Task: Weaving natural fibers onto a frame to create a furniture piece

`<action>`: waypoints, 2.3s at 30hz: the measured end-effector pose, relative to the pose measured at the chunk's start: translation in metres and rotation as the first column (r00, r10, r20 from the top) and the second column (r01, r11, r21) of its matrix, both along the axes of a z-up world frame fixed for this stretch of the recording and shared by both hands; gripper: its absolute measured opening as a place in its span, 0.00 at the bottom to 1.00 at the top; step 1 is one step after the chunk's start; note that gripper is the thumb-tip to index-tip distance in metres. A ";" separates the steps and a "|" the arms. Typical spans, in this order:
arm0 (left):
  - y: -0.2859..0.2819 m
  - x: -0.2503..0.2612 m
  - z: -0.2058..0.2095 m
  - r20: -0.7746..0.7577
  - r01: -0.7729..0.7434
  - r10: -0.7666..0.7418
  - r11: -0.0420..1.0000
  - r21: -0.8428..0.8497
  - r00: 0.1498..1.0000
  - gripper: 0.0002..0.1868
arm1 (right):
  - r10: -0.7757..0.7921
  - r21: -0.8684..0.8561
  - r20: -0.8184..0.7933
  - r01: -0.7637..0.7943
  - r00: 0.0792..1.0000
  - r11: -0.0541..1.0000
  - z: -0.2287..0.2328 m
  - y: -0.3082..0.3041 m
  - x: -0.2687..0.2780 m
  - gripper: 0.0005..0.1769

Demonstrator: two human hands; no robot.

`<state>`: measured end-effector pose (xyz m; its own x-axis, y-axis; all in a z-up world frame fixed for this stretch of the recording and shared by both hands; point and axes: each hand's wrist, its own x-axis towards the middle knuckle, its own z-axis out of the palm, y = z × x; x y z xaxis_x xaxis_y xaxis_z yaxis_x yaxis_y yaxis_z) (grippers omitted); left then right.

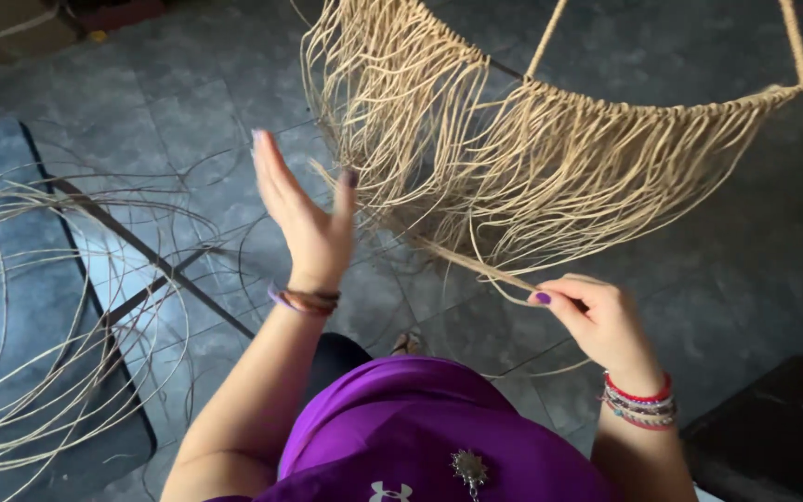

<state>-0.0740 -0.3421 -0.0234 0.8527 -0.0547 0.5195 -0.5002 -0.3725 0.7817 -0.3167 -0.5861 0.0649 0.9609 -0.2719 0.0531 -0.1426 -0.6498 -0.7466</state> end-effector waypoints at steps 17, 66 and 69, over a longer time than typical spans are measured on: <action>-0.011 0.049 0.009 -0.103 0.414 -0.552 0.476 0.776 0.827 0.12 | -0.244 -0.193 -0.236 0.201 0.941 0.960 0.011 -0.035 0.021 0.11; -0.110 0.153 0.034 -0.469 0.880 -0.783 0.202 0.430 0.409 0.15 | 0.096 -0.134 -0.272 -0.136 0.958 0.982 -0.011 -0.099 0.183 0.08; -0.153 0.102 0.006 -0.353 0.880 -0.865 0.183 0.439 0.356 0.14 | 0.176 -0.151 -0.240 -0.216 0.955 0.965 -0.041 -0.096 0.193 0.07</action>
